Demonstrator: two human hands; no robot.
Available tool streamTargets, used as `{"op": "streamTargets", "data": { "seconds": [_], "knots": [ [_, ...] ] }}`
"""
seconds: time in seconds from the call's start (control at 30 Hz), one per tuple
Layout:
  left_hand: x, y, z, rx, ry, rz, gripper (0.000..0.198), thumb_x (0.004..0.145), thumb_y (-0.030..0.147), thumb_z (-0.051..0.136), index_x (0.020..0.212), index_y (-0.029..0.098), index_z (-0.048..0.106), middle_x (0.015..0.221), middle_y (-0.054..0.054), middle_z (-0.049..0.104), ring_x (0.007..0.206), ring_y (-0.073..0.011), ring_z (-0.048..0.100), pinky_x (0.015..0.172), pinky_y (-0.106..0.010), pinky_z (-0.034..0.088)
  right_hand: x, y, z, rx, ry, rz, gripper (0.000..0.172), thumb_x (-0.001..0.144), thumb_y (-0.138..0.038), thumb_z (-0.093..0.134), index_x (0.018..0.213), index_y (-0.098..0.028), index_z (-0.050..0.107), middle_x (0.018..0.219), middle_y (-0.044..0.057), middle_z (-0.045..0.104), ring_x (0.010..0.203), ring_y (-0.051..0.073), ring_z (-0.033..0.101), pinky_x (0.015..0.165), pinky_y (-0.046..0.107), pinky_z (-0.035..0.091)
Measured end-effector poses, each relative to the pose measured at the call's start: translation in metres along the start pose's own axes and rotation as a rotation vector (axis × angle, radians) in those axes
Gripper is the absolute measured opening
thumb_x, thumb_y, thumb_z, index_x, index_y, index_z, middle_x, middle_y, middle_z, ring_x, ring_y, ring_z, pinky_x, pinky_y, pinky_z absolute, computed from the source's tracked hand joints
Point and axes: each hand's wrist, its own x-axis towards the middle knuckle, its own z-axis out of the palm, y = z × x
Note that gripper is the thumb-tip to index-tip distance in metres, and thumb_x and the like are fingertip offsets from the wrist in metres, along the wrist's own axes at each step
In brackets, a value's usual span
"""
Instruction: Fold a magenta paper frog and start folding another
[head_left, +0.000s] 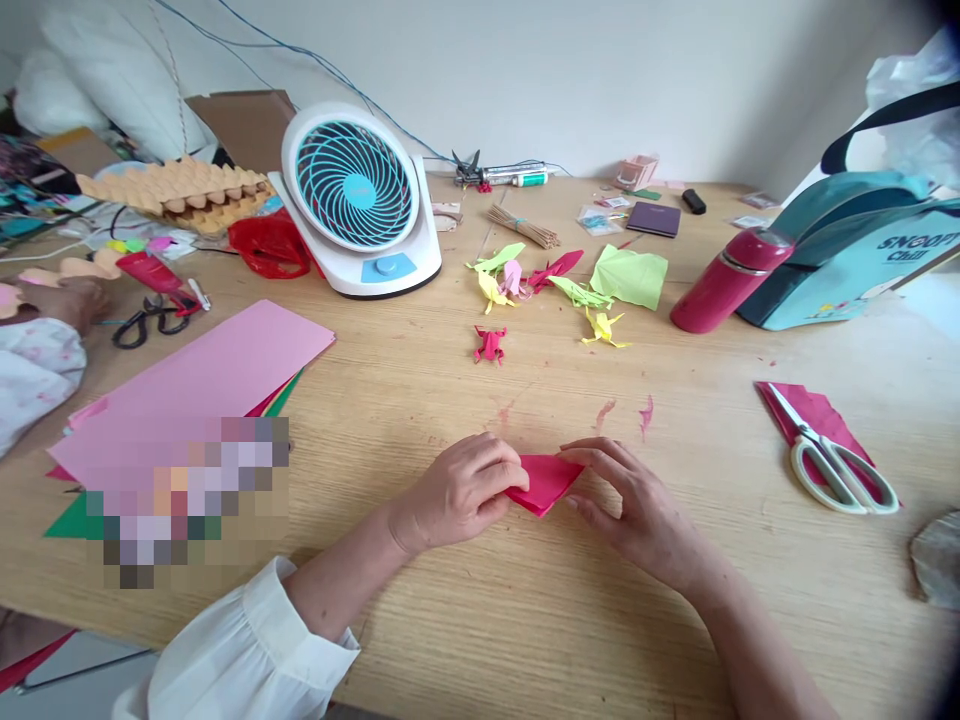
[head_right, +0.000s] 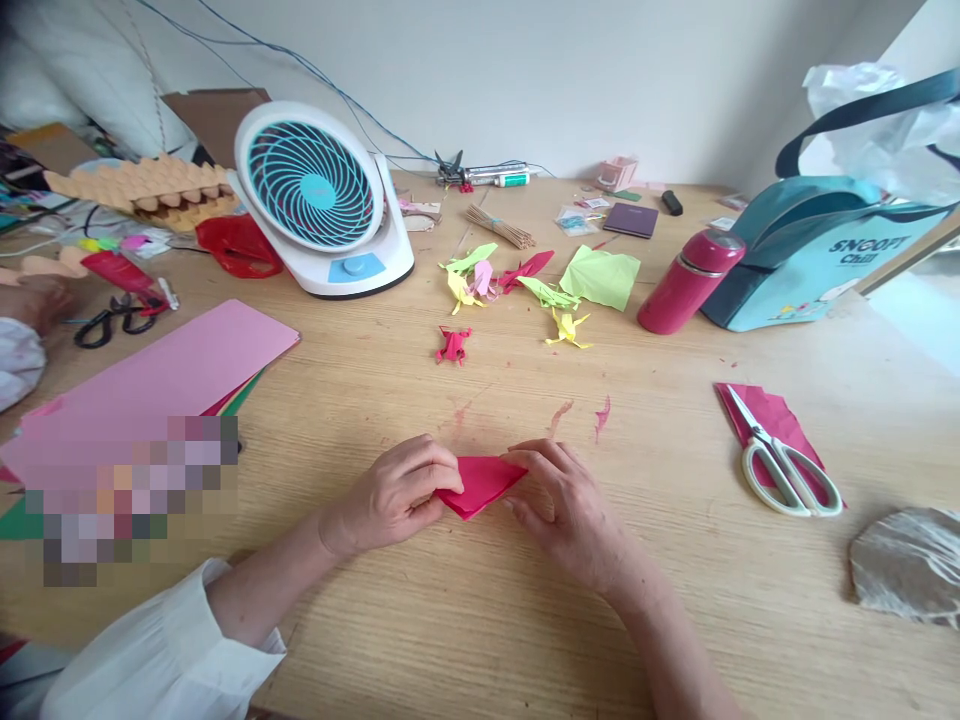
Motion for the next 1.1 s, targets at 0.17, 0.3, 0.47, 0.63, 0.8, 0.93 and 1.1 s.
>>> {"op": "streamTargets", "data": {
  "seconds": [0.17,0.3,0.47,0.63,0.8,0.93,1.1],
  "knots": [
    [0.0,-0.002,0.003,-0.12,-0.111,-0.006,0.027,0.076,-0.002,0.052,0.093,0.019,0.05,0.108,-0.006,0.064,0.099,-0.0178,0.06,0.09,-0.031,0.046,0.0,0.002,0.001,-0.015,-0.031,-0.007,0.033,0.091,-0.016,0.059,0.123,-0.025,0.057,0.121,0.008,0.061,0.111,0.024,0.057,0.095,0.041,0.047],
    [0.0,-0.003,0.004,-0.176,-0.222,-0.041,0.029,0.071,-0.004,0.051,0.089,0.019,0.047,0.11,-0.007,0.064,0.103,-0.0193,0.059,0.095,-0.033,0.045,0.0,0.004,0.002,-0.06,-0.062,-0.018,0.034,0.091,-0.014,0.06,0.122,-0.026,0.058,0.117,0.007,0.064,0.106,0.024,0.058,0.092,0.043,0.047],
    [0.0,-0.003,0.003,-0.172,-0.335,-0.069,0.036,0.074,0.003,0.058,0.106,0.018,0.051,0.115,-0.008,0.062,0.111,-0.0228,0.056,0.103,-0.037,0.041,0.001,0.006,0.003,-0.095,-0.084,-0.032,0.034,0.09,-0.012,0.058,0.122,-0.026,0.058,0.115,0.007,0.065,0.105,0.025,0.059,0.09,0.043,0.047],
    [0.001,-0.005,0.003,-0.203,-0.379,-0.1,0.051,0.076,0.025,0.077,0.119,0.018,0.052,0.123,-0.01,0.06,0.117,-0.0257,0.053,0.107,-0.041,0.038,0.001,0.006,0.003,-0.106,-0.09,-0.051,0.038,0.089,-0.011,0.061,0.124,-0.026,0.058,0.116,0.007,0.065,0.106,0.024,0.058,0.091,0.043,0.047],
    [0.0,-0.009,0.003,-0.259,-0.386,-0.124,0.06,0.071,0.036,0.084,0.121,0.019,0.056,0.126,-0.01,0.059,0.119,-0.0262,0.052,0.106,-0.041,0.04,0.002,0.004,0.001,-0.097,-0.099,-0.038,0.038,0.089,-0.01,0.06,0.123,-0.026,0.059,0.116,0.007,0.065,0.105,0.024,0.058,0.091,0.043,0.047],
    [0.0,-0.01,0.001,-0.298,-0.399,-0.135,0.057,0.072,0.038,0.082,0.122,0.02,0.059,0.127,-0.011,0.059,0.121,-0.0263,0.052,0.106,-0.041,0.041,0.002,0.003,0.0,-0.084,-0.098,-0.037,0.04,0.088,-0.008,0.06,0.123,-0.027,0.059,0.115,0.007,0.065,0.107,0.024,0.058,0.091,0.042,0.047],
    [0.001,-0.013,-0.001,-0.335,-0.419,-0.14,0.054,0.075,0.041,0.08,0.121,0.02,0.062,0.129,-0.011,0.058,0.123,-0.0252,0.052,0.108,-0.039,0.039,0.002,0.003,-0.001,-0.083,-0.103,-0.043,0.038,0.088,-0.008,0.06,0.122,-0.026,0.059,0.114,0.008,0.065,0.106,0.024,0.058,0.09,0.043,0.048]
  ]
}}
